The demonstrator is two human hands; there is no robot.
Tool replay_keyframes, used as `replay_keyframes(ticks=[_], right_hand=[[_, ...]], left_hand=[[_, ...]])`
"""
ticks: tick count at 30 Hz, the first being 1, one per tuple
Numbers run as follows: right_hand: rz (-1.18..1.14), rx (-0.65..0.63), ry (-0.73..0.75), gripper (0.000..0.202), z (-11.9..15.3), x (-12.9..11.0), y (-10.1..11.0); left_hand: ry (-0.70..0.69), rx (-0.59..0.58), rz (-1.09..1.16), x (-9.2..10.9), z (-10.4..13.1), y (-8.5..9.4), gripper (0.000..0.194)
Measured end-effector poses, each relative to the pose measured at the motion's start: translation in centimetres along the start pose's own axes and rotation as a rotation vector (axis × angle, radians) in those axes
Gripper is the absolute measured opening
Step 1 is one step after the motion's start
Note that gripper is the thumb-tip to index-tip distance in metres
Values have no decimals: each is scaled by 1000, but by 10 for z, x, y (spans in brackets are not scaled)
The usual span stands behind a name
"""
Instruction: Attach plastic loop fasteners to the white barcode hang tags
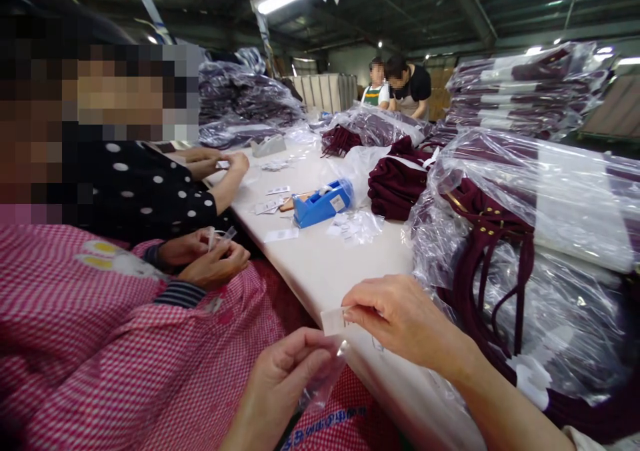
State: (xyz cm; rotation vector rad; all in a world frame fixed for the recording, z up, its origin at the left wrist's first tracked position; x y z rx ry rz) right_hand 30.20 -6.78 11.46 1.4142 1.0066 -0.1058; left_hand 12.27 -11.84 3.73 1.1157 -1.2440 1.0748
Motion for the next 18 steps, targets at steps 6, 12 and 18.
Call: replay_keyframes(ticks=[6, 12, 18], right_hand=[[16, 18, -19, 10, 0, 4, 1], [11, 40, 8, 9, 2, 5, 7], [53, 46, 36, 10, 1, 3, 7]], left_hand=[[-49, -17, -138, 9, 0, -2, 18], [-28, -44, -66, 18, 0, -5, 18], [-37, 52, -71, 20, 4, -8, 12]])
Point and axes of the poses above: each hand's wrist, its own z-axis away from the middle knuckle, its own y-axis out of the back of the hand, x = y × z, the point moved 3 cm from there along -z, towards the middle knuckle, and after that the axes turned 11 degrees about -y, right-handed, at the moved point
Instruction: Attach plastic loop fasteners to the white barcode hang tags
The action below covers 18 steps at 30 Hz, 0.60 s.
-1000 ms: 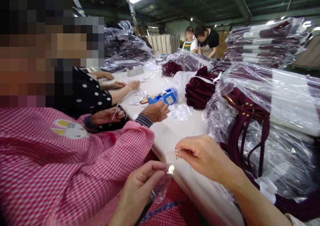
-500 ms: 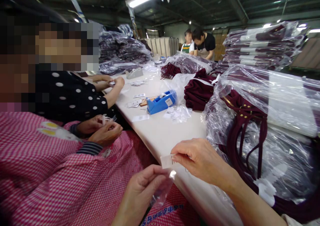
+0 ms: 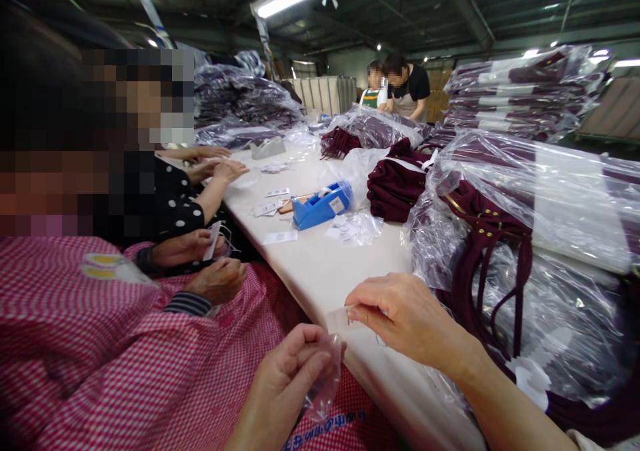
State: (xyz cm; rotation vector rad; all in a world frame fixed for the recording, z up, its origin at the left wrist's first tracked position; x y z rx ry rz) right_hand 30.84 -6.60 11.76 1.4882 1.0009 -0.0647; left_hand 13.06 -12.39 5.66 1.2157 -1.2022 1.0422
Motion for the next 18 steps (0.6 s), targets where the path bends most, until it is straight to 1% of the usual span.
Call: replay_keyframes(ticks=[3, 6, 9, 11, 15, 18], right_hand=[[2, 6, -12, 11, -1, 0, 1], [-9, 10, -26, 11, -1, 1, 3], [-7, 6, -11, 11, -1, 1, 6], [-3, 9, 14, 12, -1, 0, 8], [7, 14, 64, 13, -1, -2, 8], [44, 4, 75, 14, 0, -1, 7]], left_hand=[[2, 19, -63, 0, 0, 0, 18], [-31, 30, -126, 2, -2, 2, 21], [-56, 60, -120, 4, -3, 2, 23], [-48, 77, -112, 5, -3, 2, 24], [-14, 61, -80, 3, -2, 1, 23], [-19, 69, -84, 3, -2, 2, 21]])
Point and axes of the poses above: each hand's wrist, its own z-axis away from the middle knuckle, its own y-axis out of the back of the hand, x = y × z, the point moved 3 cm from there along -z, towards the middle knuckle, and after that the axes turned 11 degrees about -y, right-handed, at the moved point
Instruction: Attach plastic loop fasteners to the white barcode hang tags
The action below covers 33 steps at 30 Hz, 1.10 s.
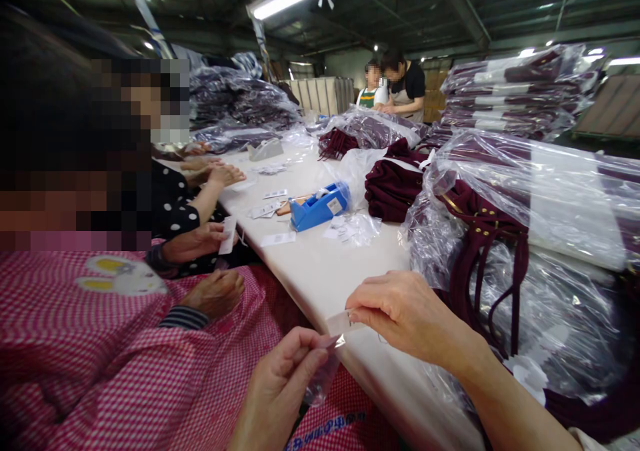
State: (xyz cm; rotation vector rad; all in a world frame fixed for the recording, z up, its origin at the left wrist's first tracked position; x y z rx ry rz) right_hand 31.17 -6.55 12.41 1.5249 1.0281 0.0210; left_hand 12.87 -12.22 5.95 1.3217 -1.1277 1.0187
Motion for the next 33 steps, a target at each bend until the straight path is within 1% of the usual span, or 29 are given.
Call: replay_keyframes(ticks=[8, 16, 22, 27, 33], right_hand=[[83, -12, 13, 16, 0, 1, -2], [84, -33, -6, 14, 1, 3, -3], [75, -43, 10, 15, 1, 3, -3], [64, -24, 15, 16, 1, 4, -3], [59, -67, -10, 14, 2, 4, -5]], left_hand=[[6, -7, 15, 0, 1, -1, 20], [26, -4, 66, -6, 2, -3, 23], [26, 7, 97, -8, 1, -3, 24], [19, 35, 98, -4, 1, -4, 25], [24, 43, 127, 0, 1, -6, 24]])
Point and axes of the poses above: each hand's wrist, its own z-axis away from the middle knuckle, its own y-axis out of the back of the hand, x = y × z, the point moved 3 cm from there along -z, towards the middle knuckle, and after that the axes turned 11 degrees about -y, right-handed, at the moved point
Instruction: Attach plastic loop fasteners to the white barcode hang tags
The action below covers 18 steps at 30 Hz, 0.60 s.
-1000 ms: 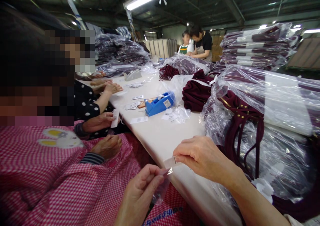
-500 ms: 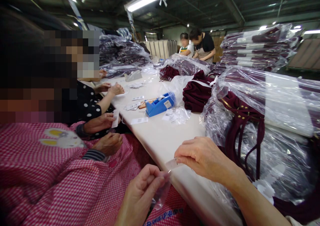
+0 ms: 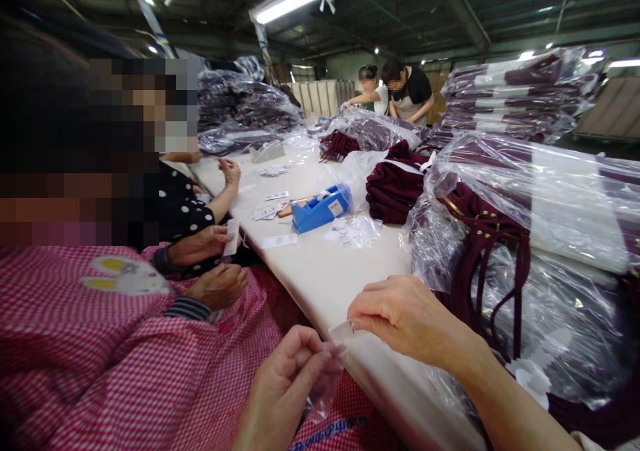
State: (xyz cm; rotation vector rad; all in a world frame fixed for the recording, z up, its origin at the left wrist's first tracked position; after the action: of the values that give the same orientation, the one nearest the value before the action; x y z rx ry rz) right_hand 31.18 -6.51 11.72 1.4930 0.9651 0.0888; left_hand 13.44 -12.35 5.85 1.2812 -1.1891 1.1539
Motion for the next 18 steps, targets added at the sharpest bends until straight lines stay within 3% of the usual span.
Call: replay_keyframes(ticks=[7, 18], right_hand=[[-68, 73, -4, 15, -1, 3, 5], [-54, 40, -15, 13, 1, 3, 3]], left_hand=[[-1, 13, 11, -5, 0, -1, 28], [9, 27, 68, -11, -1, -2, 30]])
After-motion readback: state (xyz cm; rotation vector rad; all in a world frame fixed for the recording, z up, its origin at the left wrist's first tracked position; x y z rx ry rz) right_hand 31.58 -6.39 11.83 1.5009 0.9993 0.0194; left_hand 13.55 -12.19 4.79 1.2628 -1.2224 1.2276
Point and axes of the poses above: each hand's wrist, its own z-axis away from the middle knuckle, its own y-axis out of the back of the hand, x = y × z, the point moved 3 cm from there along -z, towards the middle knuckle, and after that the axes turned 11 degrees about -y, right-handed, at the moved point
